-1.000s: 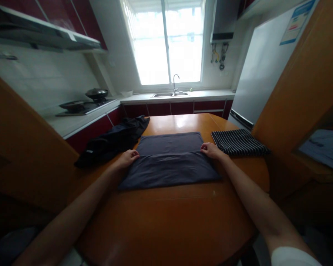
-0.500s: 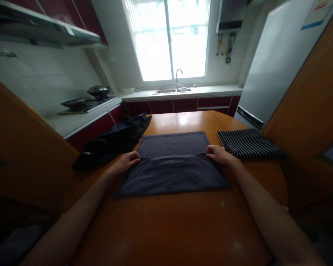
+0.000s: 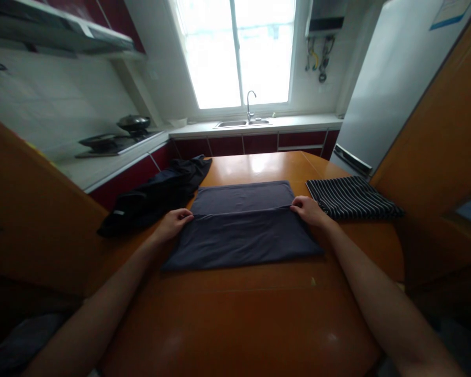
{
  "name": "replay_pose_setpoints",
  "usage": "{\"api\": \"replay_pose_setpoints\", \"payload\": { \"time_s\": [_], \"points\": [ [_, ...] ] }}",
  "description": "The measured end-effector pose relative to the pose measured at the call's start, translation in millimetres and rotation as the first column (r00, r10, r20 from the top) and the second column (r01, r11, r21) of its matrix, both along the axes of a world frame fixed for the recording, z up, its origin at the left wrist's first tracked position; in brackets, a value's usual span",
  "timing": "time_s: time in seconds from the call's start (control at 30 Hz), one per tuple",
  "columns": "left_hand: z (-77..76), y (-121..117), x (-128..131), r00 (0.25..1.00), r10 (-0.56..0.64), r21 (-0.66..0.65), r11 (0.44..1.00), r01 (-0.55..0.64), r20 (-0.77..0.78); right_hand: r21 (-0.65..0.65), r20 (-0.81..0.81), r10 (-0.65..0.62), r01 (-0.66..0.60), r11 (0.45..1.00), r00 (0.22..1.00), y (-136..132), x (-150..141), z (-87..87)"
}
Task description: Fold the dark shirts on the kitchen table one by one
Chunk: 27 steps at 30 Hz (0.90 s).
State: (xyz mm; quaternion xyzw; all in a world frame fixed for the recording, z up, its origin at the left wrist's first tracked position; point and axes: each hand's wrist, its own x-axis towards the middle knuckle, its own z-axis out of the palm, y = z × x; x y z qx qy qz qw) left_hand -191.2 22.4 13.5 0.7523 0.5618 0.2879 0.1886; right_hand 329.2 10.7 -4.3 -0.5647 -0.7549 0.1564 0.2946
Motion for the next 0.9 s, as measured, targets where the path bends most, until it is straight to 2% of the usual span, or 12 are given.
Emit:
{"api": "replay_pose_setpoints", "payload": {
  "time_s": [0.13, 0.23, 0.3, 0.37, 0.43, 0.5, 0.57, 0.63, 0.73, 0.9],
  "points": [
    [-7.5, 5, -2, 0.998, 0.01, 0.009, 1.0, -0.01, -0.064, -0.014, 0.095, -0.035, 0.037, 0.999, 0.995, 0, -3, -3.4],
    [-4.7, 3, 3, 0.983, 0.06, 0.104, 0.994, -0.043, -0.171, -0.02, 0.212, -0.106, 0.112, 0.993, 0.972, -3, -6, 1.2],
    [1.1, -6, 15, 0.965, 0.081, 0.195, 0.98, -0.032, -0.248, 0.045, 0.282, -0.217, 0.213, 0.976, 0.935, -8, -16, 8.8],
    [5.9, -21, 39, 0.95, 0.02, 0.239, 0.969, 0.058, -0.31, 0.127, 0.308, -0.272, 0.244, 0.961, 0.911, -18, -39, 16.3],
    [6.2, -41, 70, 0.917, -0.111, 0.215, 0.955, 0.205, -0.383, 0.177, 0.287, -0.203, 0.156, 0.972, 0.936, -32, -73, 19.1],
    [1.5, -58, 99, 0.862, -0.191, 0.164, 0.94, 0.298, -0.47, 0.195, 0.285, -0.057, 0.0, 0.981, 0.957, -48, -112, 15.0],
    [-5.7, -69, 119, 0.815, -0.228, 0.094, 0.941, 0.324, -0.532, 0.127, 0.335, 0.071, -0.119, 0.985, 0.94, -58, -143, 6.1],
    [-12.2, -73, 127, 0.795, -0.229, 0.039, 0.953, 0.302, -0.561, 0.026, 0.368, 0.143, -0.164, 0.986, 0.919, -61, -158, -2.9],
    [-16.7, -69, 120, 0.812, -0.169, 0.008, 0.978, 0.208, -0.559, -0.081, 0.384, 0.138, -0.115, 0.99, 0.913, -50, -148, -9.7],
    [-17.5, -54, 87, 0.832, -0.089, -0.061, 0.996, 0.067, -0.548, -0.143, 0.444, 0.01, 0.059, 0.988, 0.896, -27, -93, -10.9]
  ]
}}
